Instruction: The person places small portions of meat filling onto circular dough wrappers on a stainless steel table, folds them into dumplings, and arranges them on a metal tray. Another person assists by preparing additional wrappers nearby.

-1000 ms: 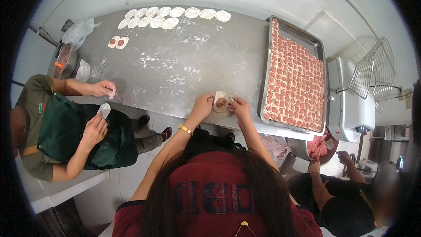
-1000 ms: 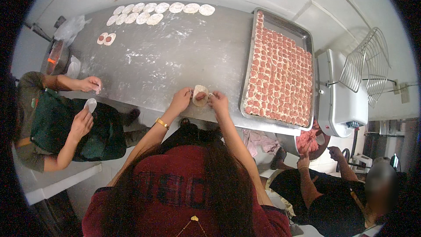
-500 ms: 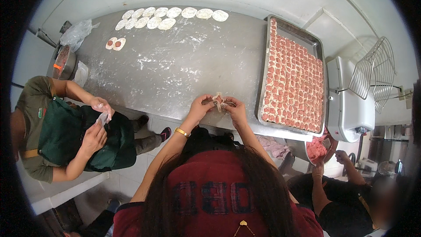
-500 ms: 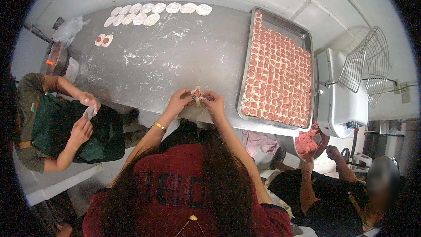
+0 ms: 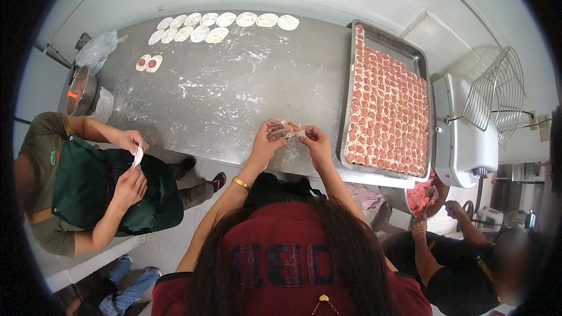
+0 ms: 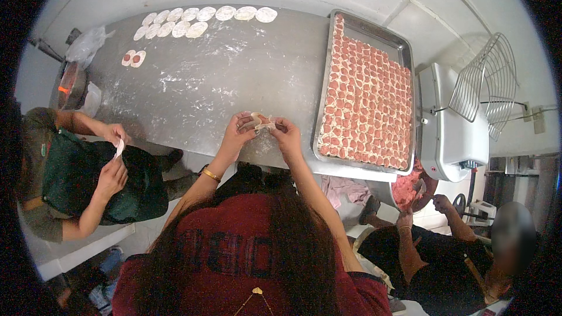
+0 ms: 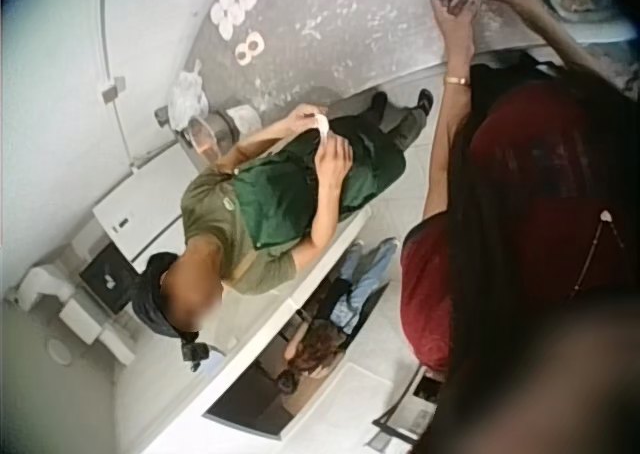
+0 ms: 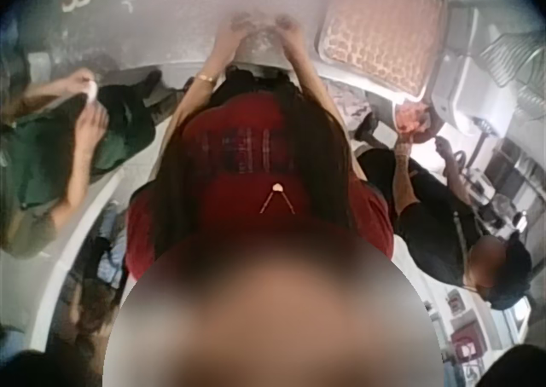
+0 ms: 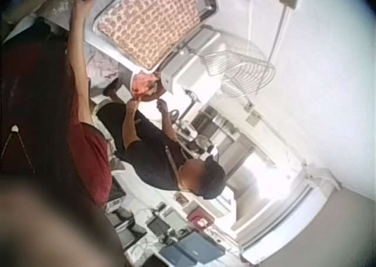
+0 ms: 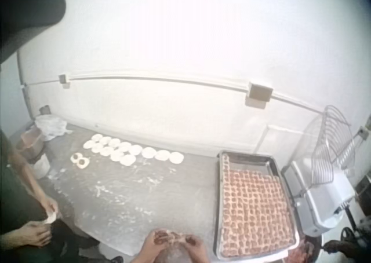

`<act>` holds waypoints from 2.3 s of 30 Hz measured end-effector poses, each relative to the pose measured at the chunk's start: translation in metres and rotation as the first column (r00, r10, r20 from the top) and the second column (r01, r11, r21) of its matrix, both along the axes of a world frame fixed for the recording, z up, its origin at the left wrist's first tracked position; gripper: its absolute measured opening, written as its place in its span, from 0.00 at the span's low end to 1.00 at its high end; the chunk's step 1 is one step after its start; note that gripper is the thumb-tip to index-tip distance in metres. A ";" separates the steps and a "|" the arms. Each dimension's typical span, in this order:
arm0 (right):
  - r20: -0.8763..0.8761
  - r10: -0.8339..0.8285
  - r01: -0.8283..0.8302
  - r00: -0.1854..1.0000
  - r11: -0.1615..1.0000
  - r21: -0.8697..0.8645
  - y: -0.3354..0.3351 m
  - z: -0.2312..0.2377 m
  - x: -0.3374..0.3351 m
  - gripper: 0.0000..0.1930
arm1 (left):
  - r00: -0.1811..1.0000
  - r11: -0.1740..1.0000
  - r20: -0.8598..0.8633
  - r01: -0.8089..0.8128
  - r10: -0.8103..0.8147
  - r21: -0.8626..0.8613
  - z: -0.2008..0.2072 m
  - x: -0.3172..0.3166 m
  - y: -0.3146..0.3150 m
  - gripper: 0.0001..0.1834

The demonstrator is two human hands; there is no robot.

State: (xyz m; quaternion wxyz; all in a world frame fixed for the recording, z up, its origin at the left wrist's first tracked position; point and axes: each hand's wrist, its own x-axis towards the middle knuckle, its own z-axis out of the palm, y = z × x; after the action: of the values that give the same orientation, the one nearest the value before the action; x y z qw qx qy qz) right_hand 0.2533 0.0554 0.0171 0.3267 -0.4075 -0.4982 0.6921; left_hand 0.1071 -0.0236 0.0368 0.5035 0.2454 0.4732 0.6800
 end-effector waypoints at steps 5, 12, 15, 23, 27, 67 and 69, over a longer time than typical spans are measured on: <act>0.269 0.041 -0.092 0.962 0.979 0.181 0.010 -0.014 0.007 0.17 | 0.973 0.957 -0.114 0.169 -0.200 -0.234 -0.003 -0.010 -0.004 0.14; 0.335 0.091 -0.216 0.938 0.907 0.360 -0.002 0.000 0.011 0.17 | 0.682 0.995 -0.728 0.004 -0.077 -0.102 -0.026 0.002 -0.003 0.04; 0.413 0.078 -0.270 0.907 0.862 0.430 0.001 0.000 0.011 0.16 | 0.759 0.971 -0.615 0.095 -0.214 -0.221 -0.023 0.005 -0.002 0.07; 0.518 0.068 -0.393 0.852 0.738 0.549 0.010 -0.003 0.016 0.16 | 0.644 0.945 -0.710 0.065 -0.284 -0.319 -0.017 0.014 0.008 0.17; 0.572 0.005 -0.377 0.820 0.757 0.533 0.002 0.001 0.026 0.15 | 0.596 0.935 -0.724 0.162 -0.348 -0.316 -0.026 0.012 0.009 0.17; 0.525 -0.091 -0.272 0.846 0.774 0.572 -0.009 0.012 0.018 0.18 | 0.407 0.917 -0.829 0.274 -0.383 -0.289 -0.020 0.003 0.027 0.12; 0.530 -0.110 -0.264 0.841 0.772 0.579 -0.010 0.012 0.018 0.17 | 0.410 0.904 -0.811 0.273 -0.419 -0.329 -0.020 0.003 0.026 0.12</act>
State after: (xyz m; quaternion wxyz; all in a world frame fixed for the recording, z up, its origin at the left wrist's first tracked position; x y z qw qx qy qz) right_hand 0.2713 0.0455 0.0289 0.2616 -0.4286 -0.7884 0.3555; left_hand 0.1103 0.0025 0.0173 0.3417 0.6083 0.6473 0.3071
